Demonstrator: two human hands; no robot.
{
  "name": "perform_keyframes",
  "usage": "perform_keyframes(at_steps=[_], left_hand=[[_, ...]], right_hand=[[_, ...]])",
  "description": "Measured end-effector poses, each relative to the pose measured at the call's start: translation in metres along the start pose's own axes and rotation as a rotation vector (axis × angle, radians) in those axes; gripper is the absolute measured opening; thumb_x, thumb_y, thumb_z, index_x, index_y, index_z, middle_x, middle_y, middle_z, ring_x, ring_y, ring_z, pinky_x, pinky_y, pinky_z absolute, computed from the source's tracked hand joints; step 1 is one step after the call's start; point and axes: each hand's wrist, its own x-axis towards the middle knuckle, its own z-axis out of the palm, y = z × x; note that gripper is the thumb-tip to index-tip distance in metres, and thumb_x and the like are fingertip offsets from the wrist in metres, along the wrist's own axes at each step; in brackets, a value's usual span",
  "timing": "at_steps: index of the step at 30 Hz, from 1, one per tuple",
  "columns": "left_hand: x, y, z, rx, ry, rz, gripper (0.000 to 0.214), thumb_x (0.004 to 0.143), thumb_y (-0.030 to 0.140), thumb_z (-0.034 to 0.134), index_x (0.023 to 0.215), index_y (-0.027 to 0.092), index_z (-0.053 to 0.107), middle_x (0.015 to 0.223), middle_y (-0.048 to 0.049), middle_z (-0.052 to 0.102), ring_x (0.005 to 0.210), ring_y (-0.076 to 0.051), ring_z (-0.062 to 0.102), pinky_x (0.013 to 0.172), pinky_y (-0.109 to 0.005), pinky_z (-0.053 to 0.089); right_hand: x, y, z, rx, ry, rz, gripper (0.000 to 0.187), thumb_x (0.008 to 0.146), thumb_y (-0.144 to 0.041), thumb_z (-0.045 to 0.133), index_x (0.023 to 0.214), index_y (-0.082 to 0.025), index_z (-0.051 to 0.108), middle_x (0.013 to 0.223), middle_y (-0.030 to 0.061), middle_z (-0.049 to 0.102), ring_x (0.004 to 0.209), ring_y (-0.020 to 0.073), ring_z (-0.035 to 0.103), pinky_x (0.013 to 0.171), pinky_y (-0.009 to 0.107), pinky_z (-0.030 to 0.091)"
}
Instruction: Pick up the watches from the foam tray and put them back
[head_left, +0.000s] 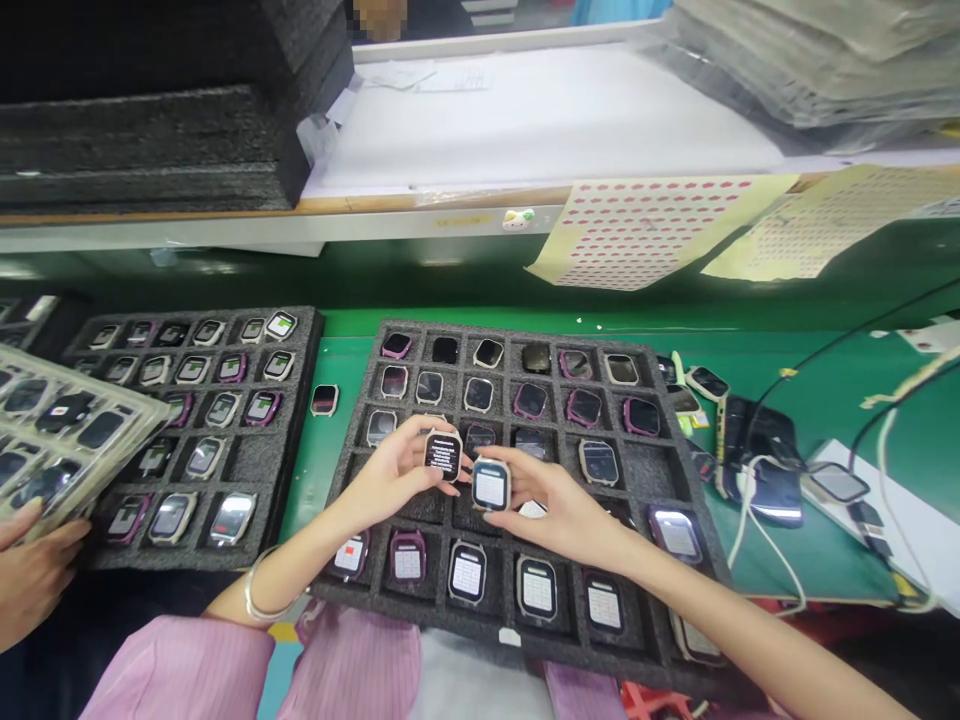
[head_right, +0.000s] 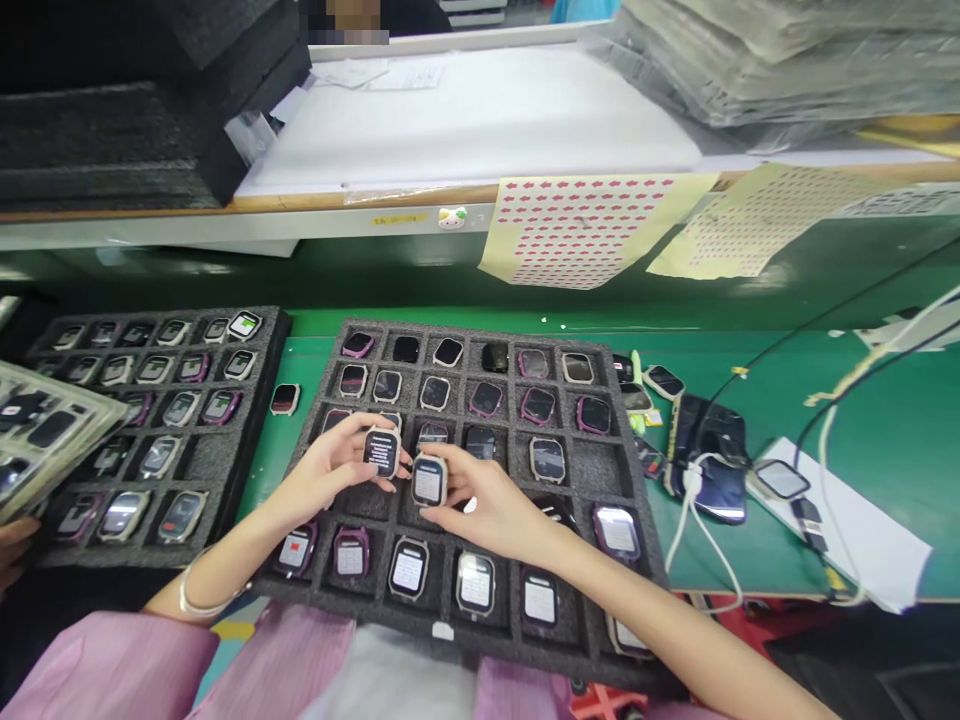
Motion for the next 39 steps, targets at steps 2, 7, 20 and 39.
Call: perform_keyframes(at_steps=[2, 7, 20, 39], left_hand=[[-0.002, 0.002, -0.001, -0.015, 0.0, -0.014, 0.035, 0.079, 0.018, 0.066, 0.11, 0.018, 0.051, 0.098, -0.0096, 0.07, 0.09, -0.024, 0.069, 0.073, -0.035, 0.058], [-0.002, 0.001, -0.003, -0.019, 0.026, -0.043, 0.032, 0.081, 0.024, 0.067, 0.108, 0.016, 0.051, 0.089, -0.0076, 0.07, 0.082, -0.022, 0.071, 0.068, -0.032, 0.059], [-0.001, -0.002, -0.007, -0.049, 0.037, -0.068, 0.035, 0.079, 0.031, 0.071, 0.105, 0.016, 0.053, 0.089, -0.0089, 0.071, 0.078, -0.022, 0.071, 0.066, -0.032, 0.057], [-0.046, 0.022, -0.054, 0.045, 0.381, 0.114, 0.039, 0.081, 0.026, 0.067, 0.116, 0.018, 0.053, 0.097, -0.0072, 0.069, 0.088, -0.019, 0.067, 0.074, -0.026, 0.052]], right_hand=[[0.001, 0.003, 0.003, -0.384, -0.017, -0.112, 0.056, 0.08, -0.024, 0.071, 0.132, -0.019, 0.049, 0.117, 0.0123, 0.063, 0.1, 0.027, 0.063, 0.086, 0.047, 0.053], [-0.001, -0.006, 0.001, -0.978, -0.013, -0.25, 0.062, 0.074, -0.036, 0.077, 0.128, -0.014, 0.056, 0.132, 0.021, 0.05, 0.113, 0.0377, 0.049, 0.09, 0.058, 0.045], [-0.013, -0.012, -0.021, -0.79, 0.073, -0.246, 0.027, 0.093, -0.032, 0.053, 0.115, -0.022, 0.064, 0.117, 0.0134, 0.058, 0.106, 0.0267, 0.056, 0.089, 0.045, 0.05], [0.112, -0.025, 0.101, -0.868, -0.124, -0.342, 0.024, 0.086, -0.018, 0.064, 0.105, -0.004, 0.065, 0.109, 0.024, 0.062, 0.108, 0.035, 0.056, 0.091, 0.051, 0.047]])
